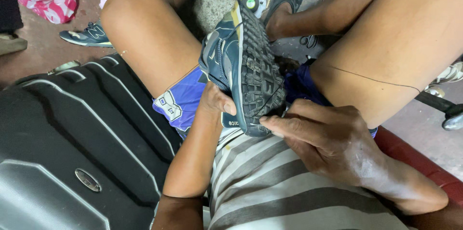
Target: The person sits on the floor and sews the sole of a blue and white sneaker using a needle and thread. They repeatedly pass the needle through the shoe's sole and upper, pulling the thread tight to secure the parts together.
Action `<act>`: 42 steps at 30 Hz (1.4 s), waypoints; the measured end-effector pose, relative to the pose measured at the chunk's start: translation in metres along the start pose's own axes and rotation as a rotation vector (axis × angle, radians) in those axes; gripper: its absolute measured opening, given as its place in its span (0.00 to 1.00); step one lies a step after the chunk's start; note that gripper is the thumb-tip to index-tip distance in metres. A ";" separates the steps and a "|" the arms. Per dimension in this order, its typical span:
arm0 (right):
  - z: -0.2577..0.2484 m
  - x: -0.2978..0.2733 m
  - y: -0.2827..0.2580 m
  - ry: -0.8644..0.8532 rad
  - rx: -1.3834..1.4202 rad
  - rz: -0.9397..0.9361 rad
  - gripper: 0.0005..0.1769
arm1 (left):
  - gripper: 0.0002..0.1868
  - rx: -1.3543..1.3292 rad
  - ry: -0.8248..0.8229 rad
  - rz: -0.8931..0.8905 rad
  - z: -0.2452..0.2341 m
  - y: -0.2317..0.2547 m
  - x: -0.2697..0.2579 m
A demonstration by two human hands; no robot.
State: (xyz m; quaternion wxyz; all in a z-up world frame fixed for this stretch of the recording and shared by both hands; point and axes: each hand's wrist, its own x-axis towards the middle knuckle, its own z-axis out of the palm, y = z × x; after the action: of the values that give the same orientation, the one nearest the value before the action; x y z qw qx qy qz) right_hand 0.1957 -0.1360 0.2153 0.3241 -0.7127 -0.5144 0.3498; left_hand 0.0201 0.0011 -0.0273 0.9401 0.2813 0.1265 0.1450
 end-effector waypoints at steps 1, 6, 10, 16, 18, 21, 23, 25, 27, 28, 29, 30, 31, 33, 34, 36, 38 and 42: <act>-0.001 0.000 0.000 0.007 -0.007 -0.001 0.25 | 0.63 -0.017 0.007 -0.022 0.002 0.002 0.001; -0.011 -0.004 0.001 -0.023 -0.170 0.016 0.24 | 0.59 0.074 0.001 0.004 0.010 0.004 0.003; -0.019 -0.012 0.004 -0.045 -0.232 0.093 0.22 | 0.55 0.143 0.022 0.001 0.015 0.006 -0.003; -0.028 -0.033 0.015 0.024 -0.153 0.186 0.20 | 0.47 0.350 0.029 -0.139 0.050 0.019 0.002; -0.028 -0.040 0.019 0.045 -0.166 0.226 0.20 | 0.40 0.394 0.039 -0.208 0.067 0.026 0.005; -0.027 -0.047 0.026 0.088 -0.199 0.232 0.20 | 0.30 0.585 0.003 -0.253 0.087 0.034 0.007; -0.026 -0.051 0.029 0.136 -0.208 0.183 0.19 | 0.23 0.592 0.007 -0.453 0.093 0.035 0.006; -0.023 -0.055 0.033 0.132 -0.208 0.180 0.18 | 0.17 0.425 0.053 -0.851 0.095 0.035 0.007; -0.022 -0.057 0.037 0.121 -0.230 0.182 0.17 | 0.16 0.290 0.104 -0.856 0.102 0.038 0.006; -0.021 -0.058 0.039 0.098 -0.244 0.184 0.17 | 0.16 0.219 0.141 -0.856 0.107 0.041 0.004; -0.019 -0.060 0.041 0.074 -0.259 0.186 0.17 | 0.15 0.344 0.136 -0.813 0.113 0.043 0.003; -0.017 -0.060 0.043 0.072 -0.239 0.181 0.17 | 0.13 0.469 0.129 -0.768 0.120 0.045 0.002; -0.016 -0.061 0.045 0.069 -0.220 0.176 0.17 | 0.12 0.593 0.122 -0.722 0.127 0.047 0.001; -0.016 -0.062 0.049 0.062 -0.216 0.158 0.16 | 0.14 0.662 0.166 -0.710 0.139 0.050 0.002; -0.016 -0.063 0.050 0.049 -0.223 0.149 0.16 | 0.15 0.694 0.195 -0.705 0.142 0.050 0.000; -0.014 -0.064 0.051 0.037 -0.234 0.137 0.16 | 0.15 0.744 0.077 -0.676 0.140 0.049 -0.002; -0.011 -0.065 0.052 0.041 -0.246 0.133 0.15 | 0.16 0.754 -0.071 -0.656 0.135 0.045 -0.002; -0.005 -0.062 0.055 0.009 -0.246 0.149 0.14 | 0.19 0.931 -0.110 -0.651 0.137 0.038 -0.001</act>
State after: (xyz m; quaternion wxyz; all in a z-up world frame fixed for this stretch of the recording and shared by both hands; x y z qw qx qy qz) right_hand 0.2137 -0.2105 0.1828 0.2094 -0.7848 -0.4977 0.3040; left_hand 0.0549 -0.0364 0.1052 0.7184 0.6196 0.2079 -0.2383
